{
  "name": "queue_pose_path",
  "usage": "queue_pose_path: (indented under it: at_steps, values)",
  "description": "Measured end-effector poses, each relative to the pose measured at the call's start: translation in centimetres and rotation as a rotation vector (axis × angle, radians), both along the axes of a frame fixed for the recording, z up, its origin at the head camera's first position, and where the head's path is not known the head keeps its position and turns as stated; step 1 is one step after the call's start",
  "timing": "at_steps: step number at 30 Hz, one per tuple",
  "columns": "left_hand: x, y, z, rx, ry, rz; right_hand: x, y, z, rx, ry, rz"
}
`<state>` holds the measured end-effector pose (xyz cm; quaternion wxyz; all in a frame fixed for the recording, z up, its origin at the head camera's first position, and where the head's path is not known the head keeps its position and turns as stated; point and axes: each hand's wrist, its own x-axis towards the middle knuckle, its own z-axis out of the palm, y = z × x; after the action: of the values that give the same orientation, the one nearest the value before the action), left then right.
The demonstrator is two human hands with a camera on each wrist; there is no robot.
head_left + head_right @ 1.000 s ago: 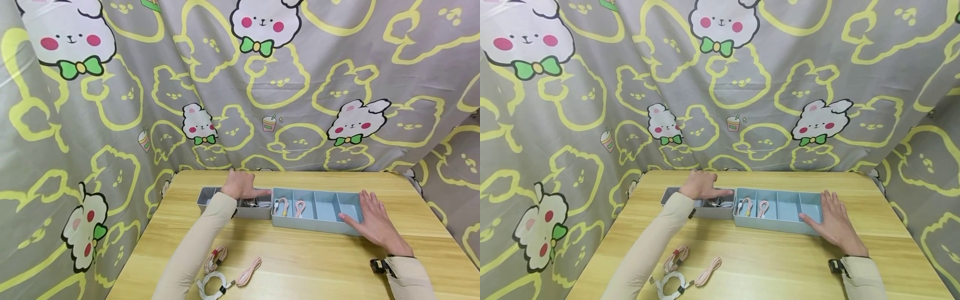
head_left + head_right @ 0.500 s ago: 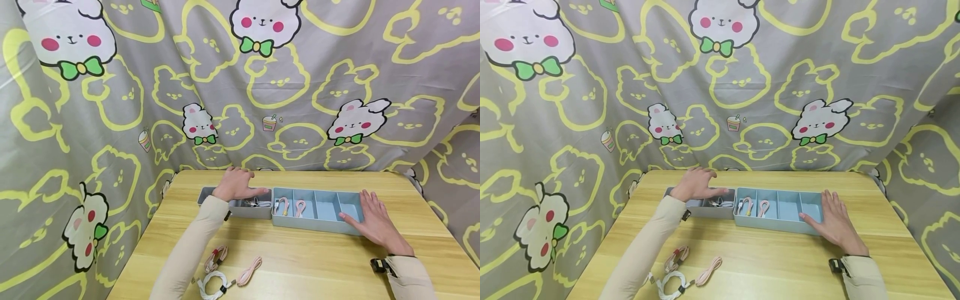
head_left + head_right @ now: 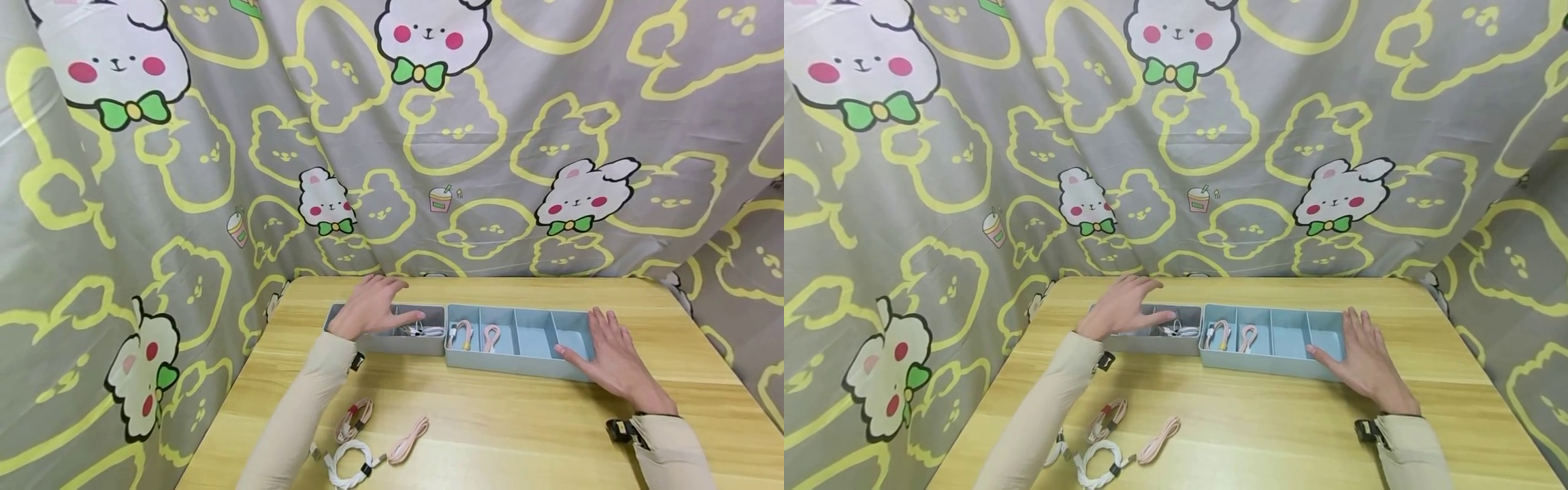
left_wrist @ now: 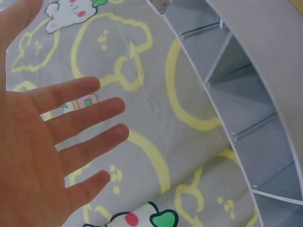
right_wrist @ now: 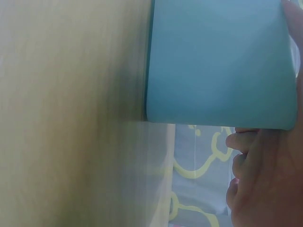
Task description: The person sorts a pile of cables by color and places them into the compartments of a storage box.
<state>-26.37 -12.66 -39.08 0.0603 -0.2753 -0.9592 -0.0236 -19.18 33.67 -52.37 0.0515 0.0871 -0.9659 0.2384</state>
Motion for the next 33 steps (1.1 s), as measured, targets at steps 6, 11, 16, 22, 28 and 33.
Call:
queue_pose_path:
  at_steps: [6, 11, 16, 22, 28, 33]
  values:
    - [0.8, -1.1, -0.4, 0.02, 0.015, -0.011, 0.0, 0.1, -0.2, -0.003, -0.011, -0.001]
    - [1.5, -2.0, -0.6, 0.049, 0.034, -0.017, 0.0, 0.1, -0.2, -0.001, -0.016, -0.002]
    - [2.3, -3.0, -0.6, 0.098, 0.076, -0.02, 0.0, 0.0, -0.1, 0.0, -0.005, 0.001]
    - [3.1, -4.2, -0.8, 0.15, 0.066, -0.011, 0.0, 0.1, -0.2, 0.001, 0.009, -0.004]
    - [3.8, -5.4, -1.3, 0.175, 0.079, -0.011, 0.0, 0.0, -0.2, -0.01, 0.008, -0.002]
    - [4.6, -6.3, -1.5, 0.21, 0.096, -0.013, -0.1, 0.0, -0.3, -0.011, 0.013, -0.002]
